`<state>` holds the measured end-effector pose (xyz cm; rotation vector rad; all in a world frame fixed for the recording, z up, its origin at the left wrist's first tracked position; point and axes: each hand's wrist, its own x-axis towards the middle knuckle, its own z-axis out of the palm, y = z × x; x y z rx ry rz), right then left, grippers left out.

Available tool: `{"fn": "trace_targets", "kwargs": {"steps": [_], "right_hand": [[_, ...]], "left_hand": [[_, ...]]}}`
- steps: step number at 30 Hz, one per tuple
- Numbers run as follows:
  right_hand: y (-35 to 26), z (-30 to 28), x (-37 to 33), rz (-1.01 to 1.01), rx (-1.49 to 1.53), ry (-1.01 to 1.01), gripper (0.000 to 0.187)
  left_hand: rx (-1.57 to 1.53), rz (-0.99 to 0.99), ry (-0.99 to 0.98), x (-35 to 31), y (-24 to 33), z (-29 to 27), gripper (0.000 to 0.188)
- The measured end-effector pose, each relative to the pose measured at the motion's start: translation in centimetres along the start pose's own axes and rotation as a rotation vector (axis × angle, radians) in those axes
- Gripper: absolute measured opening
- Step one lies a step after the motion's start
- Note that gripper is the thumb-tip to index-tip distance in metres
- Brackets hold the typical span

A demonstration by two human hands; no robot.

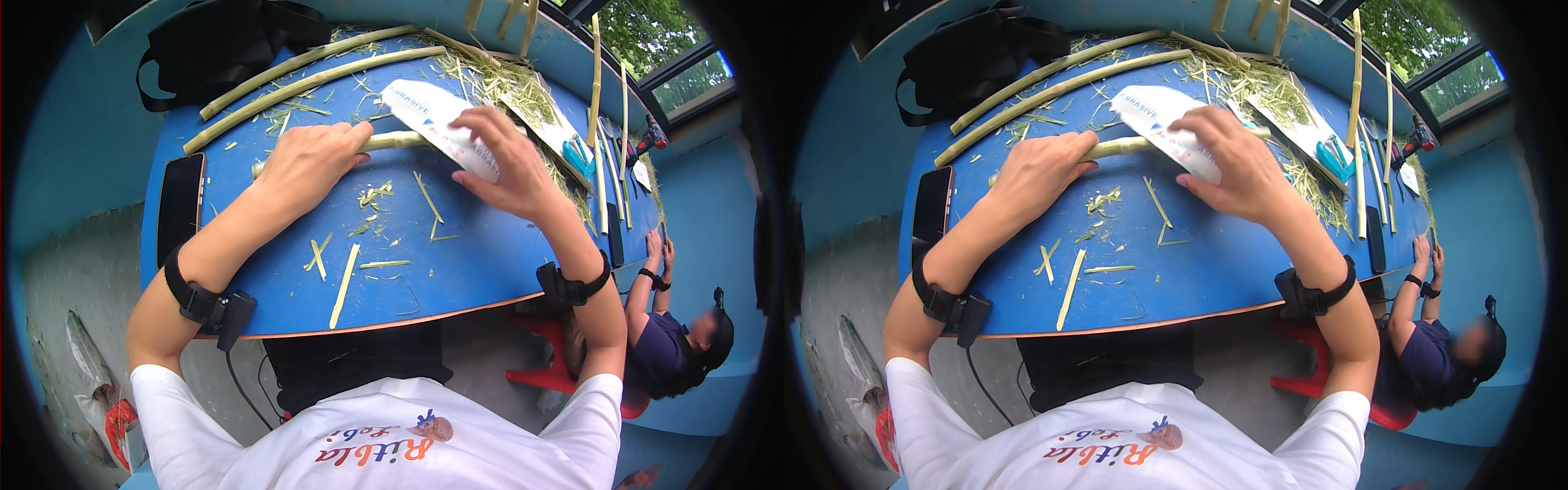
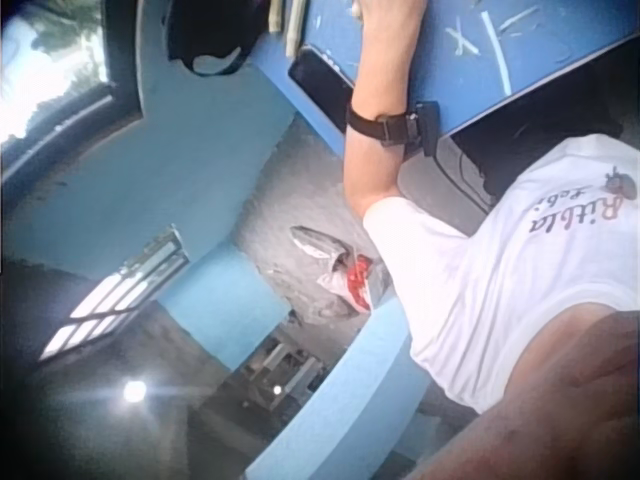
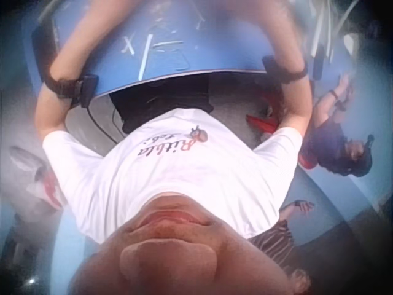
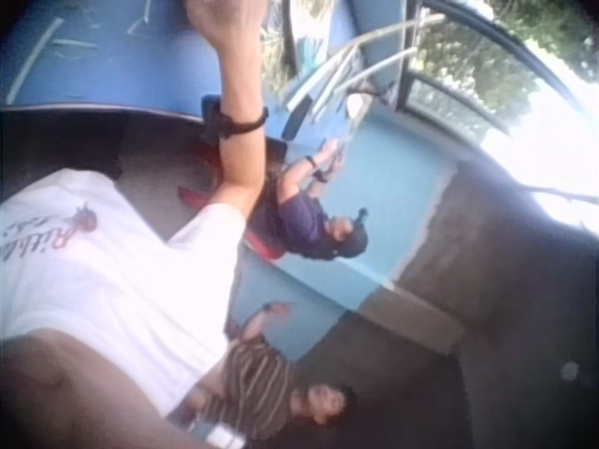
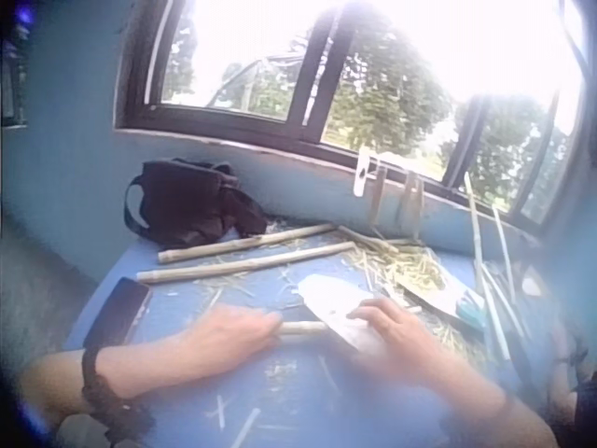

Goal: The recorder uses a small scraper and sandpaper to smooth and finish a bamboo stick.

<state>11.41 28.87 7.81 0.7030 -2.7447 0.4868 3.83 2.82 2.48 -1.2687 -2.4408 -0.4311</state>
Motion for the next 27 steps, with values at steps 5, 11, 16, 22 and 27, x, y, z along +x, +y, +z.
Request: {"fn": "trace_targets", "kwargs": {"steps": [5, 11, 16, 22, 27], "right_hand": [[2.4, 1.2, 0.3, 0.138, -0.271, 0.030, 0.074], [1.8, 0.4, 1.0, 0.310, 0.014, -0.221, 0.072], [2.5, -0.4, 0.2, 0.023, -0.073, -0.190, 0.061], [1.6, 0.1, -0.4, 0.025, -0.213, -0.111, 0.042], [-0.2, 1.1, 1.9, 0.037, -0.247, -0.103, 0.029]], "left_hand": [[-0.047, 0.011, 0.019, 0.2, 0.1, 0.6, 0.016], [-0.089, -0.035, 0.018, 0.0, -0.2, 0.6, 0.017], [-0.038, -0.097, 0.038, -0.2, -0.5, 0.4, 0.023], [-0.024, -0.056, 0.129, 0.2, 0.6, -0.2, 0.024], [-0.027, -0.009, 0.290, -0.2, -0.1, -0.4, 0.020]]}}
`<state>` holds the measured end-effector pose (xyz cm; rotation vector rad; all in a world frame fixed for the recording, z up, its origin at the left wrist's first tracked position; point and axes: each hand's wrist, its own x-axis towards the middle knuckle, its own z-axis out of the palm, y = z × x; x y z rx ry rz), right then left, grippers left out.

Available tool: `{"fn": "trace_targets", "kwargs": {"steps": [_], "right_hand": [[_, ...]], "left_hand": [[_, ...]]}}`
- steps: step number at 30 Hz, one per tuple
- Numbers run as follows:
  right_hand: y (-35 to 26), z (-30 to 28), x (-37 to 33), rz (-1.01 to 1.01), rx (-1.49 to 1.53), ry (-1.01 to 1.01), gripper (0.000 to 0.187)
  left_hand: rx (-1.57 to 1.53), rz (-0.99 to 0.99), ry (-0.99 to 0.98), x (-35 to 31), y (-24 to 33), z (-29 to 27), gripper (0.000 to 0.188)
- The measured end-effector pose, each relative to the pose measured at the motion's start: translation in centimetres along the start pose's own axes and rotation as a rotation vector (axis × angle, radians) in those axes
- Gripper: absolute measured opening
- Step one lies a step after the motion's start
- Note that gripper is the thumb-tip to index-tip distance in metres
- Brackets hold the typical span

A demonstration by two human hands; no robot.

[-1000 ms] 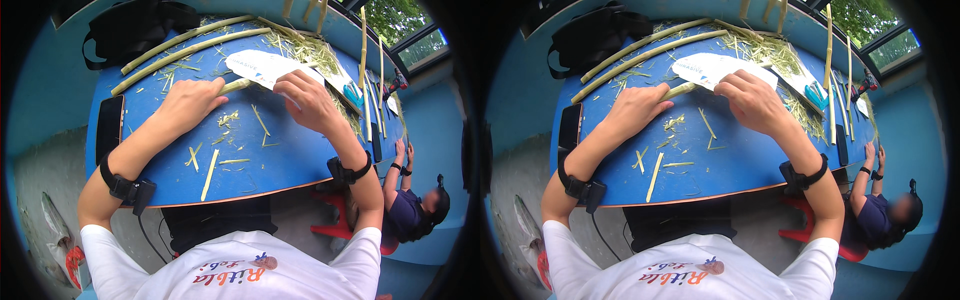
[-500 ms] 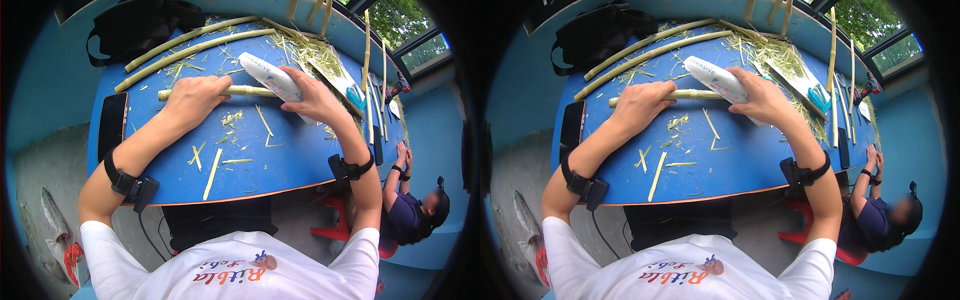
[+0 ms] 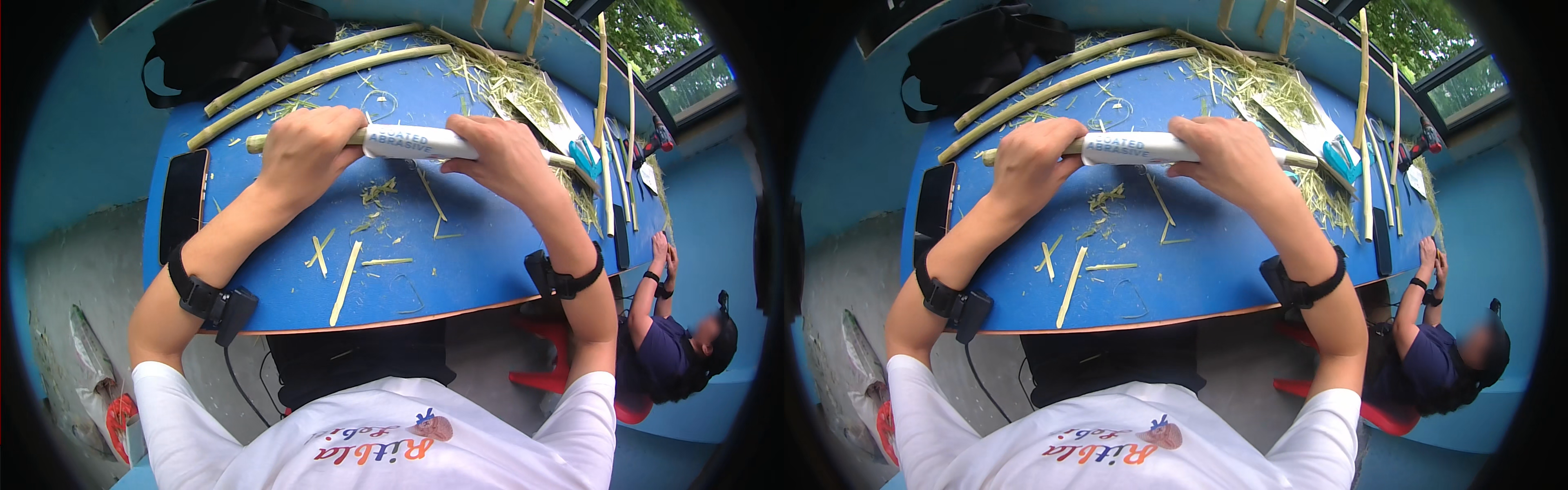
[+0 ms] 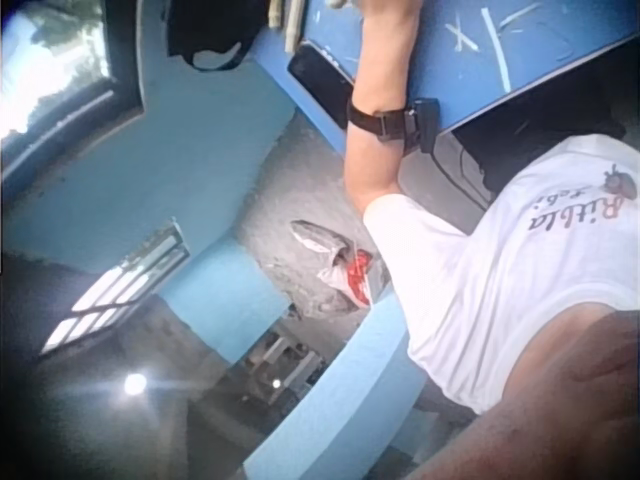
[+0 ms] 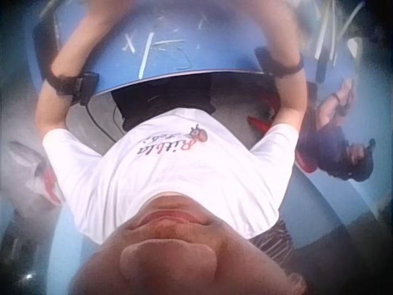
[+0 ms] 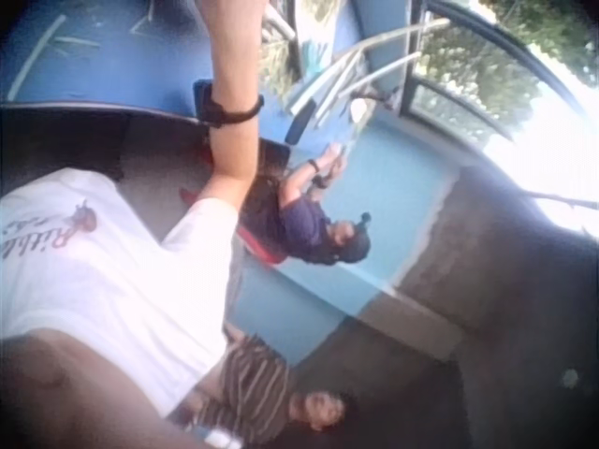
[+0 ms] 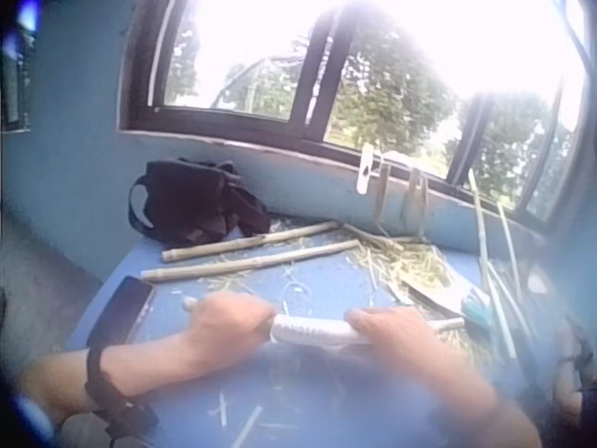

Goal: The recorder uses a small scraper and sandpaper to smooth and finish a bamboo stick.

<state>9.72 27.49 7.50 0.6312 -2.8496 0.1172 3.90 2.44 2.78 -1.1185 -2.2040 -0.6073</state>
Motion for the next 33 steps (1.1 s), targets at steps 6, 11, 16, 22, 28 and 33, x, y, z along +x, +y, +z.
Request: {"fn": "trace_targets", "kwargs": {"steps": [6, 11, 16, 22, 28, 33], "right_hand": [[1.2, 0.4, 1.2, 0.041, -0.032, 0.061, 0.030], [2.8, -1.5, 1.0, 0.226, 0.109, -0.043, 0.028], [2.0, -0.8, 2.6, 0.227, 0.239, -0.136, 0.036], [-0.7, 0.2, 4.1, 0.156, 0.303, -0.152, 0.043], [0.1, 0.0, 3.3, 0.196, 0.336, -0.160, 0.039], [1.8, -0.3, 2.2, 0.237, 0.331, -0.167, 0.038]], "left_hand": [[0.116, -0.072, -0.032, 0.2, -1.5, -0.9, 0.021], [0.126, -0.110, 0.109, 0.6, -2.6, -1.7, 0.020], [0.119, -0.104, 0.109, 0.5, -2.2, -1.8, 0.020], [0.111, -0.064, 0.126, 0.3, -1.7, -1.7, 0.022], [0.172, -0.052, 0.048, 0.6, -1.8, -2.2, 0.020], [0.256, -0.061, 0.003, 0.8, -1.9, -2.1, 0.022]]}}
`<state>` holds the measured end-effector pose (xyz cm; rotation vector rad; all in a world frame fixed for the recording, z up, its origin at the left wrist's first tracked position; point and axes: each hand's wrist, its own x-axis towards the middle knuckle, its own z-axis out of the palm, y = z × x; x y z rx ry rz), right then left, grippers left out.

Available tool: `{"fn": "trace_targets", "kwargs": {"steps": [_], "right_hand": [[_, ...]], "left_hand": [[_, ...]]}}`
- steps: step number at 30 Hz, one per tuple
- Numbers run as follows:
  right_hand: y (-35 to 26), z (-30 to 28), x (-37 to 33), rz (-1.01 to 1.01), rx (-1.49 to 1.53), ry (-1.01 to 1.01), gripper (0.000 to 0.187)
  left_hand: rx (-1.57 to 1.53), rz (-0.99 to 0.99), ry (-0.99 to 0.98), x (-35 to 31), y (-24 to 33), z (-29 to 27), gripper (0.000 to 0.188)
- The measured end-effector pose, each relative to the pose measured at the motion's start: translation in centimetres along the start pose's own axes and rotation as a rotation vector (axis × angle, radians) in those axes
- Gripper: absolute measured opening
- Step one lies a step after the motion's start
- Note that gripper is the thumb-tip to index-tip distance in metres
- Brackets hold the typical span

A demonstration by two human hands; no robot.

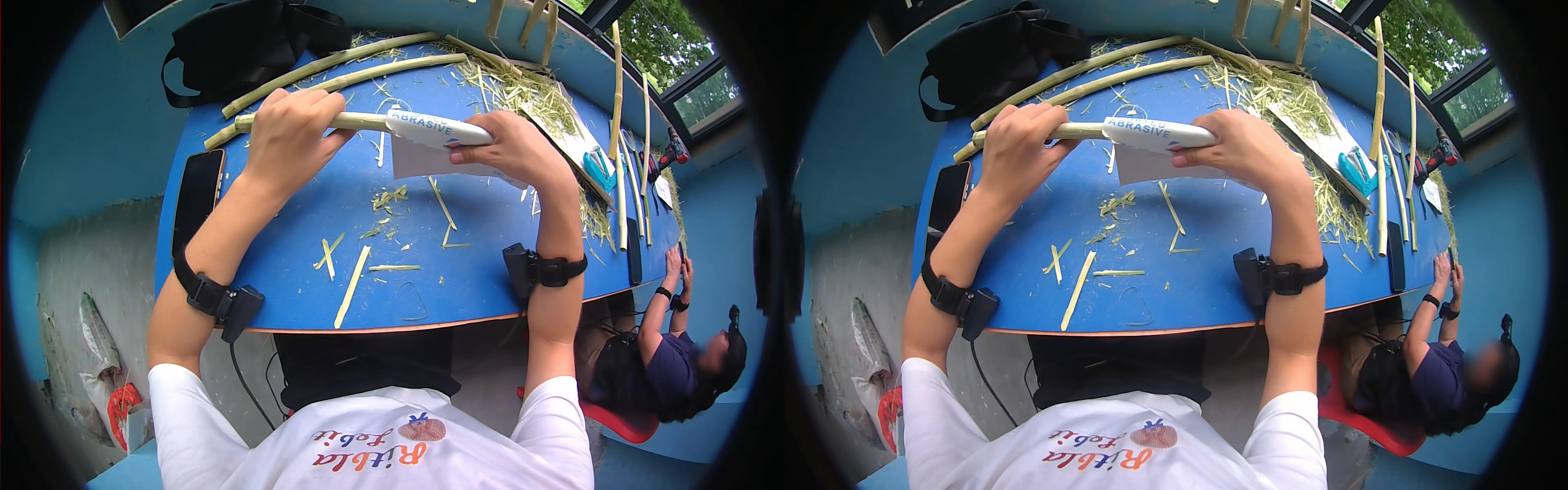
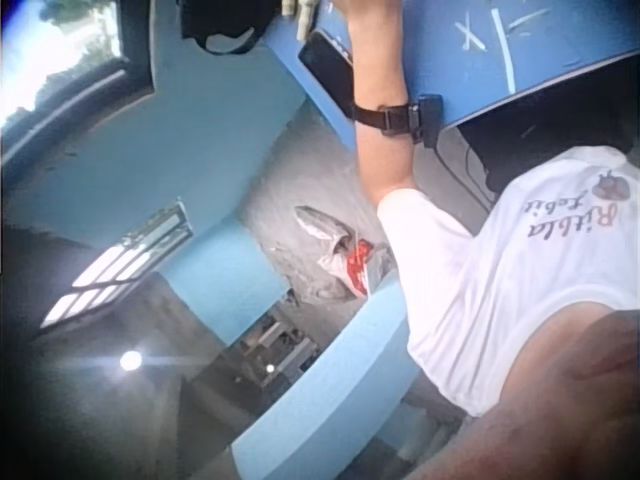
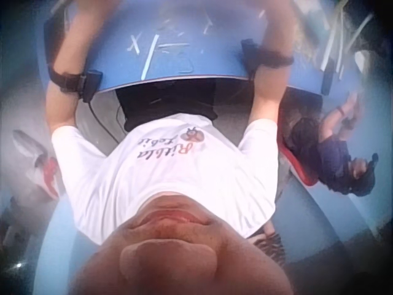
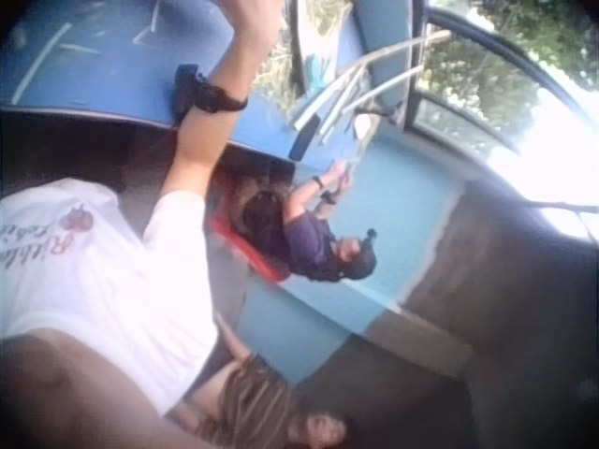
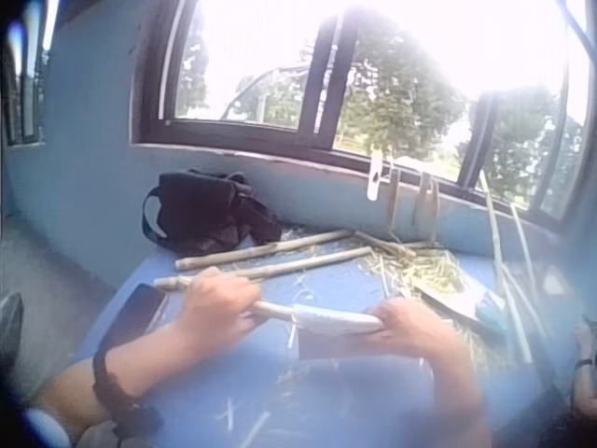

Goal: The recorder uses a small scraper and sandpaper to smooth and finish a bamboo stick.

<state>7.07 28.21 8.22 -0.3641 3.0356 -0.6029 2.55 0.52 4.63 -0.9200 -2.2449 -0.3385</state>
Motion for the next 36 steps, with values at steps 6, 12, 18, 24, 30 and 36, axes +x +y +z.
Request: {"fn": "trace_targets", "kwargs": {"steps": [6, 12, 18, 24, 30, 36], "right_hand": [[0.6, -0.1, -0.5, 0.037, 0.021, -0.017, 0.035], [-1.1, 0.1, -0.5, -0.024, -0.041, -0.017, 0.035], [-2.5, 0.9, -0.3, -0.057, -0.025, -0.007, 0.040], [0.1, 0.1, -0.5, 0.047, 0.004, -0.065, 0.041], [0.7, -0.4, -1.0, 0.069, 0.055, -0.068, 0.041], [-0.3, 0.3, -1.0, -0.031, -0.047, -0.001, 0.038]], "left_hand": [[0.046, -0.040, -0.006, -0.1, -0.2, 0.0, 0.020], [0.000, -0.043, -0.025, -0.3, 0.5, 0.1, 0.017], [-0.019, 0.024, -0.028, -0.5, 0.8, 0.3, 0.018], [0.024, -0.030, -0.035, -0.2, 0.2, -0.1, 0.017], [0.047, -0.078, -0.042, -0.2, -0.3, -0.4, 0.017], [0.060, -0.053, -0.028, -0.2, 0.4, -0.6, 0.016]]}}
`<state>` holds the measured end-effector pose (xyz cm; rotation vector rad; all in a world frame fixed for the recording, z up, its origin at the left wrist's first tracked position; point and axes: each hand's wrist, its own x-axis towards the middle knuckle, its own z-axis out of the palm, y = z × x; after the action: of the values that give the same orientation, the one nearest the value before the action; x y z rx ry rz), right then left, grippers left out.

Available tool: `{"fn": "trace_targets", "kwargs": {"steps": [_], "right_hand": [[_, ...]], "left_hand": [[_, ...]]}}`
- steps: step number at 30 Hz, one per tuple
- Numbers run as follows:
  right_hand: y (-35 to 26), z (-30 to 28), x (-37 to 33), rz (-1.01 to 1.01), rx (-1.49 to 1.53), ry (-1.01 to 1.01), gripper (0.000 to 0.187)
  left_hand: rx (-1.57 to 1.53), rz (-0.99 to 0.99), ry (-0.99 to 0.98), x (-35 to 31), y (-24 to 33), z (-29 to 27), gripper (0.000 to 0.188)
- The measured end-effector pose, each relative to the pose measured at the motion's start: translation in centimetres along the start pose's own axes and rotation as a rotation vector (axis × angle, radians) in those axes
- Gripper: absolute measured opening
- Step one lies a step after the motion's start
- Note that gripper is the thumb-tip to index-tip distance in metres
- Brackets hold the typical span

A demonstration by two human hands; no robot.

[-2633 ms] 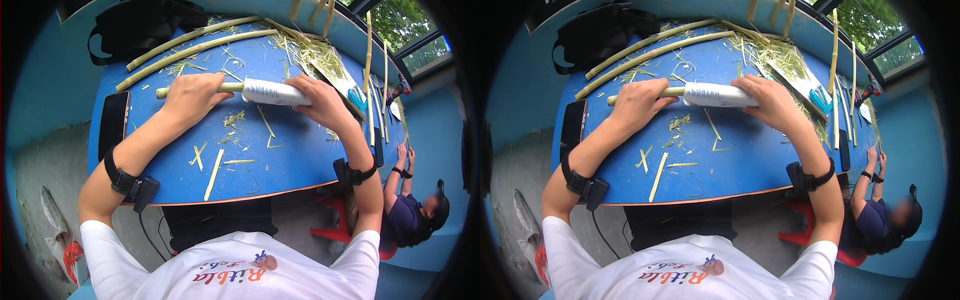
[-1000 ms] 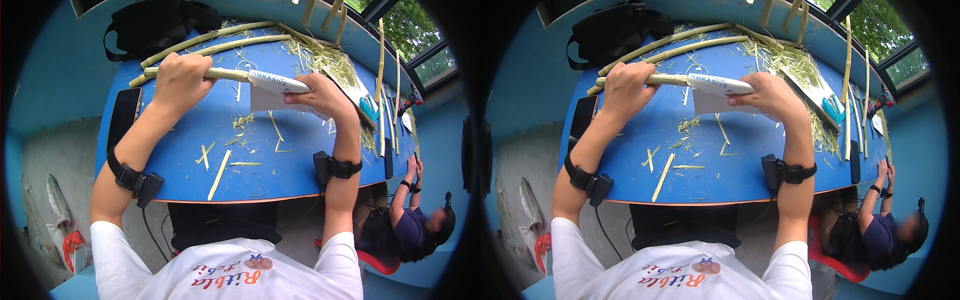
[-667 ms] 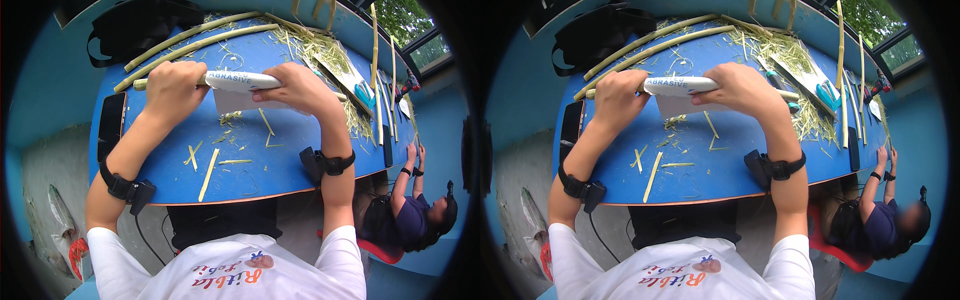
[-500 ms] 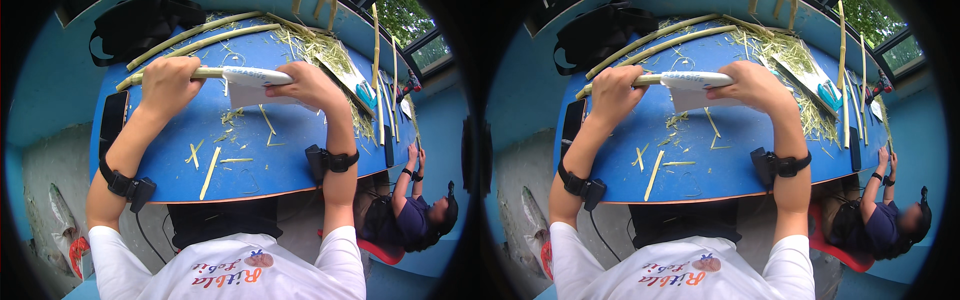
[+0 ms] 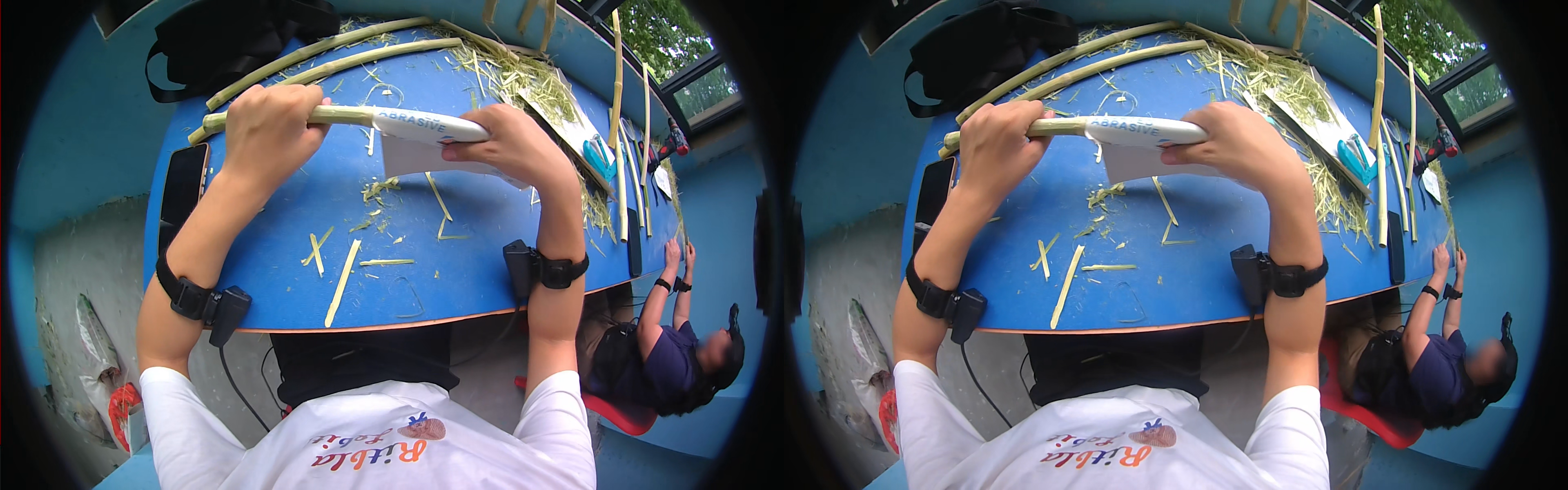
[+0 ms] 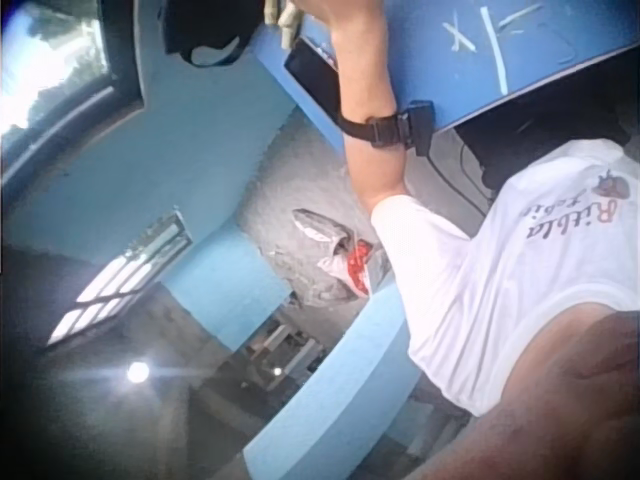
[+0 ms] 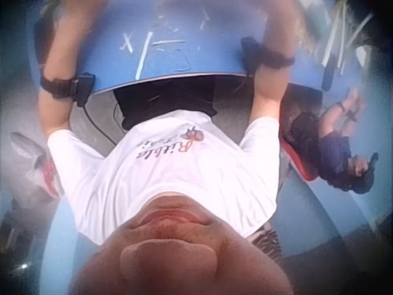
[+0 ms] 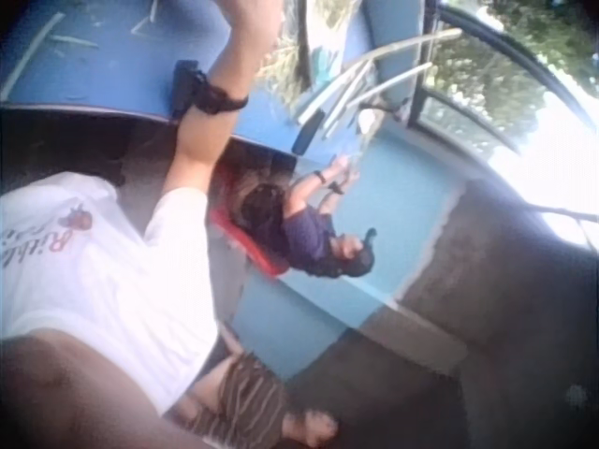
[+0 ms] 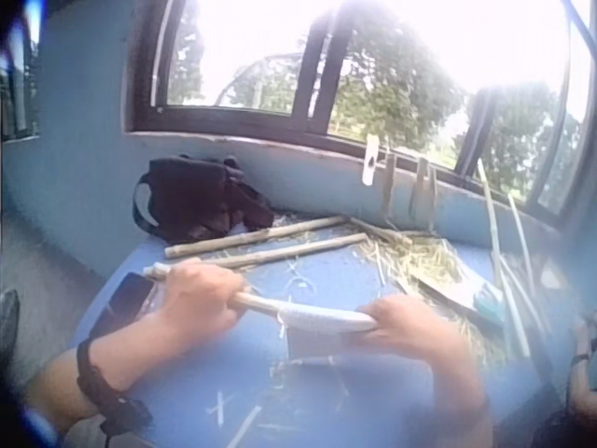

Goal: The recorder uses a small scraper and sandpaper to smooth and finish a bamboo stick.

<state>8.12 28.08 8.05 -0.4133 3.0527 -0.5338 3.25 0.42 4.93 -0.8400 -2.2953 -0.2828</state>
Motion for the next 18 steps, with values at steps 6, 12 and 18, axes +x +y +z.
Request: {"fn": "trace_targets", "kwargs": {"steps": [6, 12, 18], "right_hand": [[-3.0, 0.9, 0.6, -0.034, -0.005, 0.031, 0.033], [-1.1, 0.3, 0.4, 0.052, 0.020, 0.049, 0.029], [0.6, -0.9, -0.1, 0.157, 0.065, -0.013, 0.032]], "left_hand": [[-0.118, 0.149, 0.058, -0.2, 0.4, 0.4, 0.018], [-0.077, 0.149, 0.111, 0.3, 0.3, 0.2, 0.019], [0.041, 0.047, 0.025, 0.2, -1.1, 0.0, 0.019]]}}
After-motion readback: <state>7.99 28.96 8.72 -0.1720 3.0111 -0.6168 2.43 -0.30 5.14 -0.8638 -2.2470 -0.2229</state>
